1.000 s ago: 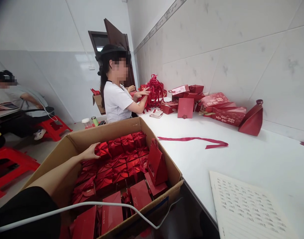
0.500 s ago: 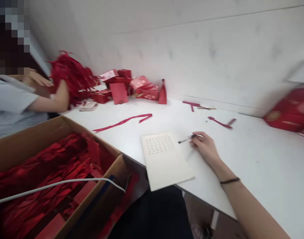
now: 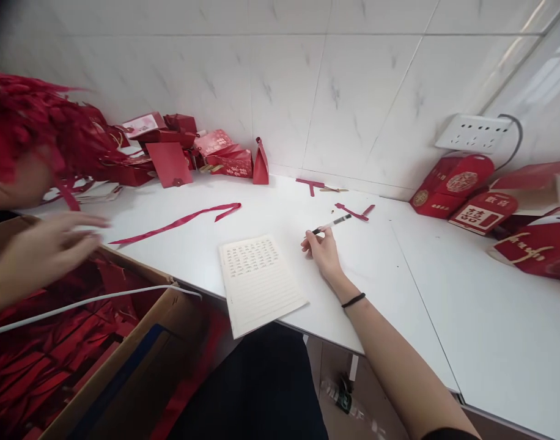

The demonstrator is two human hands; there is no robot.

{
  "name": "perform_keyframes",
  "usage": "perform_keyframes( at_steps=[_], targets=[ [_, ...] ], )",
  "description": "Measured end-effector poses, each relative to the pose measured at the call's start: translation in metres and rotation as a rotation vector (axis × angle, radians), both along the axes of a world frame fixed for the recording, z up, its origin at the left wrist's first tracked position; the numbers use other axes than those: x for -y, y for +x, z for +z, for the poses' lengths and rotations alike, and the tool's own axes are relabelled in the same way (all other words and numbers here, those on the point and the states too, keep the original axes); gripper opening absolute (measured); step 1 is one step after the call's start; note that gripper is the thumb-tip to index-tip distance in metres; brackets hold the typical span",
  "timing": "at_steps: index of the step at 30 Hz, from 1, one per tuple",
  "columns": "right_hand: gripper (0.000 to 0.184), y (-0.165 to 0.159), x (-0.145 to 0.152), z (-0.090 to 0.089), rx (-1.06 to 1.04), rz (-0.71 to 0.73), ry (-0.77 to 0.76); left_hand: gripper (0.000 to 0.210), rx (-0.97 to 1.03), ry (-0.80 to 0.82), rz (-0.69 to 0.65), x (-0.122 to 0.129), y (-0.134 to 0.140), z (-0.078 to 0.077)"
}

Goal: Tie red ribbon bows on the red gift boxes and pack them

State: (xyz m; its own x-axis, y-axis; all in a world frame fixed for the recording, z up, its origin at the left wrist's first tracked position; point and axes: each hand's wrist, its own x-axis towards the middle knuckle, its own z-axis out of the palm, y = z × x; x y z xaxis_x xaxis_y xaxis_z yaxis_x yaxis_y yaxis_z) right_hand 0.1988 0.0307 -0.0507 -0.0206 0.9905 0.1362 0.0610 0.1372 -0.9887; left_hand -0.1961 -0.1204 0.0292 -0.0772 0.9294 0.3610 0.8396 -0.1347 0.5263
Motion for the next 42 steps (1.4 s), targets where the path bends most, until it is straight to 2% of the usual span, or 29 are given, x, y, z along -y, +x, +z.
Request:
perform_keyframes(
  at_steps=[1,2,4,6,8,10,14,20,26,30,42],
  targets=[
    [0.041,-0.001,0.002,0.001,0.002,-0.004,-0.005,0.021,-0.059,0.105,-0.001,-0.015,0.017,0.004],
    [0.039,-0.003,0.004,0.001,0.001,-0.003,-0.010,0.020,-0.098,0.076,-0.062,-0.034,0.037,0.005],
    [0.035,-0.006,0.007,0.002,0.004,0.020,-0.015,0.023,-0.147,-0.119,-0.263,-0.077,0.083,0.000],
    [0.030,-0.007,0.009,0.001,0.013,0.060,-0.013,0.027,-0.256,-0.264,-0.425,-0.113,0.127,-0.012],
    [0.026,-0.008,0.008,-0.001,0.028,0.098,-0.013,0.031,-0.320,-0.302,-0.475,-0.135,0.160,-0.026],
    [0.023,-0.008,0.007,-0.002,0.057,0.119,-0.012,0.034,-0.280,-0.257,-0.481,-0.141,0.177,-0.040],
    [0.018,-0.009,0.007,-0.001,0.124,0.114,0.010,0.030,-0.188,-0.197,-0.517,-0.132,0.178,-0.056],
    [0.019,-0.021,0.020,0.008,0.164,0.096,0.044,0.025,-0.175,-0.238,-0.605,-0.134,0.174,-0.057],
    [0.023,-0.033,0.027,0.006,0.230,0.183,0.049,0.019,-0.158,-0.254,-0.473,-0.137,0.188,-0.061],
    [0.029,-0.033,0.028,0.007,0.283,0.171,0.029,0.024,-0.111,-0.259,-0.388,-0.137,0.196,-0.064],
    [0.030,-0.032,0.028,0.006,0.366,0.181,0.012,0.026,-0.094,-0.265,-0.341,-0.134,0.202,-0.064]
  ],
)
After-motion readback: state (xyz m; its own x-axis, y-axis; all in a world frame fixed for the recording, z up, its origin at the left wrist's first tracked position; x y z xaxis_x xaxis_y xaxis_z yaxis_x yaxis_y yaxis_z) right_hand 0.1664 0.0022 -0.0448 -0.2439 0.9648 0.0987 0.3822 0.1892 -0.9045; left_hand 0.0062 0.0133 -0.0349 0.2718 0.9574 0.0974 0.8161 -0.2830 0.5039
